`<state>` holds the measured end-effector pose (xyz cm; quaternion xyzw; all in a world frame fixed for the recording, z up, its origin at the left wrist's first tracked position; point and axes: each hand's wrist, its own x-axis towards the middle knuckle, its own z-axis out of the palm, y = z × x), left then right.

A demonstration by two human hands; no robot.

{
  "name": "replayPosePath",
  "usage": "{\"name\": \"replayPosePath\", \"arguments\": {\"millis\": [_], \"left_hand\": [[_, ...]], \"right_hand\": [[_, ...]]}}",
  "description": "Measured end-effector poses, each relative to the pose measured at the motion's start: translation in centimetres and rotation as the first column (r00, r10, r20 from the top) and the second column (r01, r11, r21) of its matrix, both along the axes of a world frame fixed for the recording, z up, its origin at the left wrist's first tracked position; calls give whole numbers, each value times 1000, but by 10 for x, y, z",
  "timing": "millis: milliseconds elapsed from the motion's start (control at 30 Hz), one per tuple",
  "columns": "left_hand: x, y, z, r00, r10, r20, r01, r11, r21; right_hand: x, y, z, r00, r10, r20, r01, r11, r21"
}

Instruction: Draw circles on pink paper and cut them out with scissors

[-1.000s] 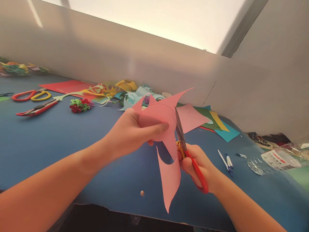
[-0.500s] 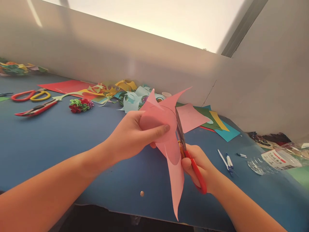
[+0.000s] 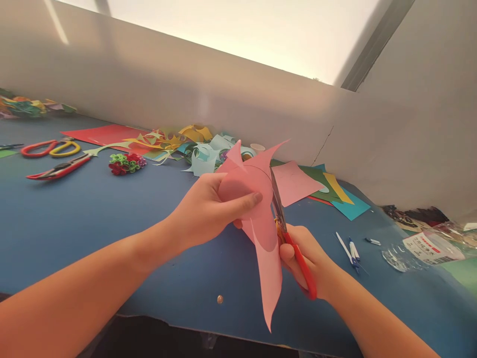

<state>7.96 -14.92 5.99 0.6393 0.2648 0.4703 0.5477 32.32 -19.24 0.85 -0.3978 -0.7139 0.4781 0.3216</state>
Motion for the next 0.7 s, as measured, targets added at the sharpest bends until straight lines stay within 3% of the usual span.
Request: {"name": "replayPosePath", "arguments": {"millis": [300,700], "left_hand": [[-2,0,3,1000,14,-21,-14,1000,-3],[-3,0,8,998,20,-60,-19,1000,21]], "right_hand": [[-2,-1,2,999,14,-48,-17,999,-50],[3,4,-6,1000,-1,-3,1,999,41]]}}
